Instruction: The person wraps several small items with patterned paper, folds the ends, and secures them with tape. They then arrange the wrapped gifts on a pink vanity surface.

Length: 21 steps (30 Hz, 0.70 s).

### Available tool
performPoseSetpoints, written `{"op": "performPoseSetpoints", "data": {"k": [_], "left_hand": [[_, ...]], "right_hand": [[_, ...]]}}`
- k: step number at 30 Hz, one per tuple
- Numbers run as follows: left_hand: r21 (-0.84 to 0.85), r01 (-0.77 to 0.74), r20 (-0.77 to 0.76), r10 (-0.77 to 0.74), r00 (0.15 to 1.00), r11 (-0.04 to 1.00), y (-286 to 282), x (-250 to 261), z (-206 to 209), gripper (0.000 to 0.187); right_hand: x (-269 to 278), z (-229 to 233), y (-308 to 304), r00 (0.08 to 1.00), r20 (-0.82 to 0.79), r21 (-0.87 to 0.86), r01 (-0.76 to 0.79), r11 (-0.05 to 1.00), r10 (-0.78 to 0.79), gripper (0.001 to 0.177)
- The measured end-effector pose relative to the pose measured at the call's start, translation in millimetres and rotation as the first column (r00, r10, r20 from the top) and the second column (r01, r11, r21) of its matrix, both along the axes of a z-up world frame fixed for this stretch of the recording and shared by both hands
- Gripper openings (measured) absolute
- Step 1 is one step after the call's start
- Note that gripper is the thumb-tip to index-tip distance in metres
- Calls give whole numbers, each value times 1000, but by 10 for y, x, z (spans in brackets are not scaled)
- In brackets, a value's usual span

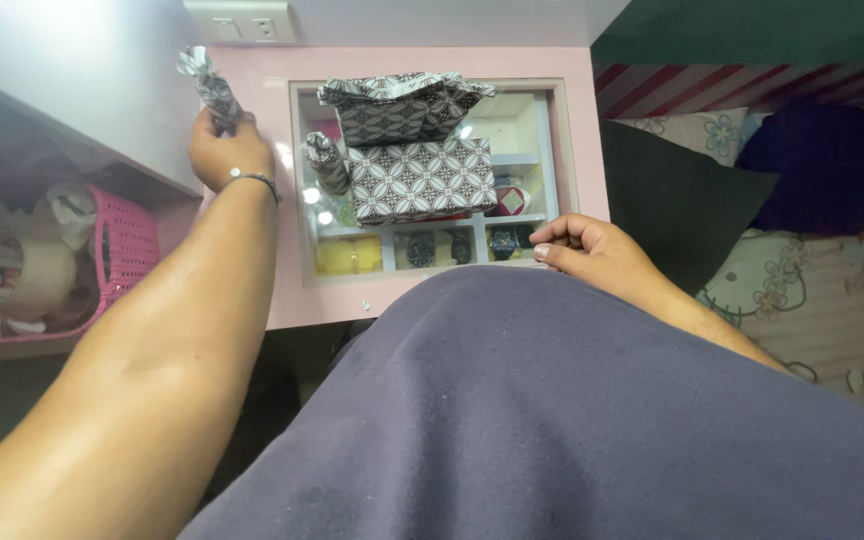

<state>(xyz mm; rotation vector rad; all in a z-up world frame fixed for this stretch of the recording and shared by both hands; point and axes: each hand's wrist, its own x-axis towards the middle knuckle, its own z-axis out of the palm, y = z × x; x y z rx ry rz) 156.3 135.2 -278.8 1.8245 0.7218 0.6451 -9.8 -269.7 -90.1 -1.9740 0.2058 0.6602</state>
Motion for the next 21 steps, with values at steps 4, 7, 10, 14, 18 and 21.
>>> {"op": "performPoseSetpoints", "data": {"k": [4,7,10,14,18,21], "left_hand": [[-247,-109,-156,71,985,963,120,545,47,19],[-325,-127,-219,56,974,937,193,774,97,14],[-338,-100,-207,30,978,936,195,803,99,15],[-392,-71,-123,24,992,917,224,768,145,18],[-338,-104,-213,32,977,935,162,749,224,12],[-273,-149,-318,57,946,950,138,724,335,15]], "right_hand": [[-98,-11,-44,994,-61,-30,90,995,-92,24],[-128,-64,-62,987,-76,-3,144,990,-144,23],[-136,-135,-89,986,-69,9,152,988,-151,23],[-77,-207,-94,993,-45,56,110,992,-108,24],[16,-170,-135,999,36,-18,-2,1000,3,26],[71,-98,-142,999,23,-92,-21,996,23,28]]}}
